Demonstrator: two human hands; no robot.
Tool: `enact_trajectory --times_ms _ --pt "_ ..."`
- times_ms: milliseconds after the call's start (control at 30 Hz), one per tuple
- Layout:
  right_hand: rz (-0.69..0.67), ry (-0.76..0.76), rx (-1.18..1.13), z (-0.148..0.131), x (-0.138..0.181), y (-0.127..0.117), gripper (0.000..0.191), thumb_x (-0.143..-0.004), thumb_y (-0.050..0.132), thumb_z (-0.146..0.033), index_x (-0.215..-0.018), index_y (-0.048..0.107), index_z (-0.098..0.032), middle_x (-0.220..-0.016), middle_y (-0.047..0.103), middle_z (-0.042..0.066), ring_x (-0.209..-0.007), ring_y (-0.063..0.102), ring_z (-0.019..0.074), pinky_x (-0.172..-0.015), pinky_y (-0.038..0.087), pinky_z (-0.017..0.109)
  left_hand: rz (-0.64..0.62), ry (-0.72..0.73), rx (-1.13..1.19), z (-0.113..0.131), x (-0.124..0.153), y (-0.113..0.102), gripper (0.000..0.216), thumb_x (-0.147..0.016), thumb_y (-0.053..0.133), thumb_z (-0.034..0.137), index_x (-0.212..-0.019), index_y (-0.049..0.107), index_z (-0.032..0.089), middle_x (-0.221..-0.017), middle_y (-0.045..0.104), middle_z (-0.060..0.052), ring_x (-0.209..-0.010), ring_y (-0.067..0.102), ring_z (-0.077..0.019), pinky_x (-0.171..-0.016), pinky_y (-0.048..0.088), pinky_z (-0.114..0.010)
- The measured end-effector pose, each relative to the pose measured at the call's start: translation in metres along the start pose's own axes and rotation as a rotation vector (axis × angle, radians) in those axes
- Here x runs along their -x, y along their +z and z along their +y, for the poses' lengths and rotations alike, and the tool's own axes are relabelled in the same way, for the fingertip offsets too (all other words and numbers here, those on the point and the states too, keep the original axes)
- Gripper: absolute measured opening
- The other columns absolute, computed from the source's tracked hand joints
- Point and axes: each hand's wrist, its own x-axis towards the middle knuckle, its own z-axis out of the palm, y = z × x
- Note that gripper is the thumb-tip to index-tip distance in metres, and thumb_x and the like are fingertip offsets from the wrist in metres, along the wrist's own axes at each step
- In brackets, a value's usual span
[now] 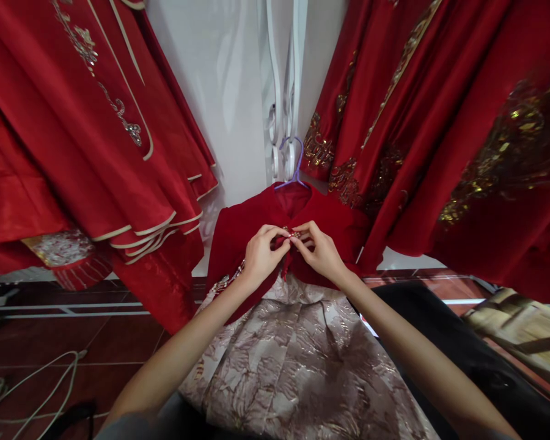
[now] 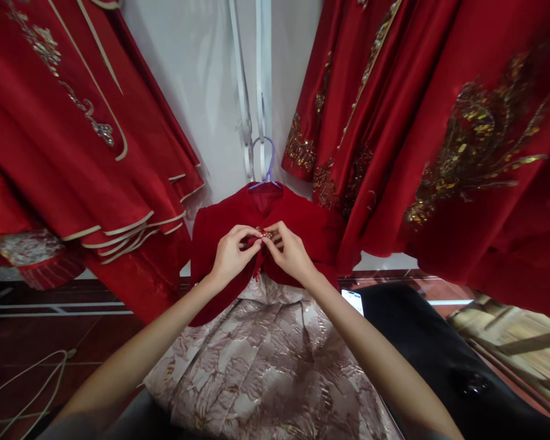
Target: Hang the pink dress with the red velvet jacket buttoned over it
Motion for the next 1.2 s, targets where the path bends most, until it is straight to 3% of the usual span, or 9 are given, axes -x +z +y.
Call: enact_trajectory --times_ms 600,767,933,1067,1133,1200 --pt "-0.113 -0.036 0.144 0.005 -0.008 -0.006 0.011 -0.09 0.048 -0.031 -0.098 0.046 -0.023 -0.088 0.061 0.003 -0.073 0.06 0.017 -0.068 0.049 0.031 -0.134 0.178 -0.378 0.003 -0.014 -0.008 0.014 -0.088 0.054 0.03 -0.092 0.065 0.023 -0.104 0.059 -0.002 -0.093 0.058 -0.0168 -0.059 0.043 -0.023" --pt "-0.103 -0.009 0.158 0.005 -0.011 -0.005 0.012 -0.089 0.045 -0.025 -0.1 0.043 -0.023 -0.086 0.057 0.002 -0.069 0.057 0.0158 -0.068 0.049 0.031 -0.159 0.129 -0.37 0.003 -0.011 -0.004 0.018 -0.089 0.05 0.03 -0.102 0.06 0.024 -0.109 0.055 -0.004 -0.095 0.058 -0.0182 -0.055 0.044 -0.023" --pt "0.197 0.018 0.09 0.007 0.017 0.023 0.042 -0.086 0.046 -0.025 -0.125 0.031 -0.019 -0.123 0.046 0.015 -0.099 0.058 0.0199 -0.083 0.053 0.038 -0.093 0.019 -0.186 -0.003 -0.004 0.003 0.022 -0.093 0.043 0.026 -0.106 0.06 0.023 -0.109 0.055 -0.005 -0.09 0.061 -0.016 -0.076 0.051 -0.029" --pt "0.177 -0.16 0.36 0.011 0.048 0.046 0.088 -0.072 0.068 -0.032 -0.142 0.016 -0.018 -0.149 0.02 0.021 -0.138 0.027 0.0331 -0.106 0.037 0.052 -0.056 0.003 -0.017 -0.008 0.001 0.003 0.025 -0.095 0.039 0.025 -0.101 0.063 0.022 -0.107 0.056 -0.005 -0.097 0.061 -0.0159 -0.089 0.049 -0.031" --pt "0.165 -0.194 0.521 0.017 0.056 0.051 0.087 -0.075 0.064 -0.023 -0.145 0.012 -0.021 -0.154 0.01 0.019 -0.143 0.016 0.0332 -0.109 0.029 0.057 -0.008 -0.016 0.065 -0.01 0.005 0.003 0.026 -0.094 0.039 0.022 -0.1 0.063 0.021 -0.108 0.055 -0.006 -0.097 0.06 -0.0153 -0.087 0.05 -0.029" --pt "0.173 -0.193 0.634 0.026 0.059 0.053 0.081 -0.079 0.054 -0.013 -0.147 0.01 -0.024 -0.156 0.007 0.017 -0.144 0.015 0.0301 -0.11 0.027 0.058 0.025 -0.032 0.095 -0.012 0.012 0.004 0.025 -0.093 0.039 0.019 -0.099 0.063 0.02 -0.107 0.055 -0.007 -0.095 0.061 -0.0148 -0.084 0.051 -0.029"
